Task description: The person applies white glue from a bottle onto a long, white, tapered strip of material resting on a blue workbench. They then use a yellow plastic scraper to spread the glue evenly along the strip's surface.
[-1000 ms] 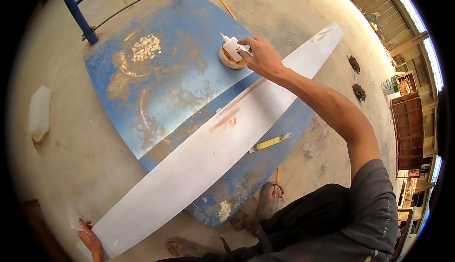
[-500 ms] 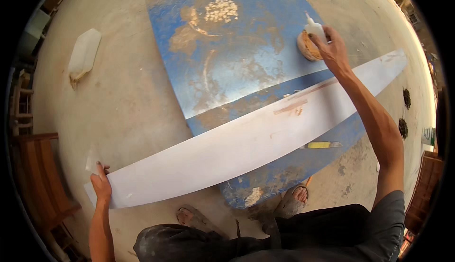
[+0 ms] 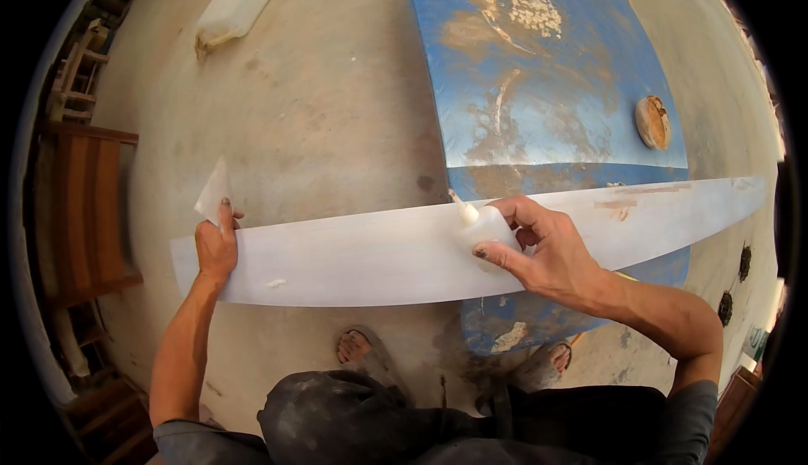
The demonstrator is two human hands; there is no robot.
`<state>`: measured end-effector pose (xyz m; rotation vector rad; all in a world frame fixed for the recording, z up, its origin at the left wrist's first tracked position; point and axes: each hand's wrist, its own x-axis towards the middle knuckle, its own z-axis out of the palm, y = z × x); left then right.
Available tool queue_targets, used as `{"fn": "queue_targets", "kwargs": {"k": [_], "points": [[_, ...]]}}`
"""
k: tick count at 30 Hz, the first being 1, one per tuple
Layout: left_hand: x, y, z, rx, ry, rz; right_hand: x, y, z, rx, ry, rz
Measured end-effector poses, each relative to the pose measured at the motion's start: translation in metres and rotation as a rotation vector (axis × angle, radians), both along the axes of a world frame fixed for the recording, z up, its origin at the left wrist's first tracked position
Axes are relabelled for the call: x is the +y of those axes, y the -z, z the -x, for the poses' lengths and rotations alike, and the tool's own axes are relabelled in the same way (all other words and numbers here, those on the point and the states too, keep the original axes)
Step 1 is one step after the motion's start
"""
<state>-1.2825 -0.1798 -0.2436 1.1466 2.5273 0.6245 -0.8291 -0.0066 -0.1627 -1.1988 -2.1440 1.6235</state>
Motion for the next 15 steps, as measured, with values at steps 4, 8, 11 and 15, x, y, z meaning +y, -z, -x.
{"fn": "queue_targets", "kwargs": {"k": [4,8,11,15], "points": [[0.002,-0.001,0.000,0.013,0.029,-0.016,-0.020,-0.001,0.041,-0.081,-0.142,0.061],[0.000,-0.001,0.000,-0.013,0.006,-0.023,-0.035,0.007,0.071,-0.066,-0.175,0.023],[0.001,-0.003,-0.002,-0.024,0.007,-0.022,-0.037,0.006,0.084,-0.086,-0.209,0.014],[0.000,-0.004,-0.001,-0.005,0.031,-0.027,-0.036,0.004,0.098,-0.153,-0.265,-0.025]]}}
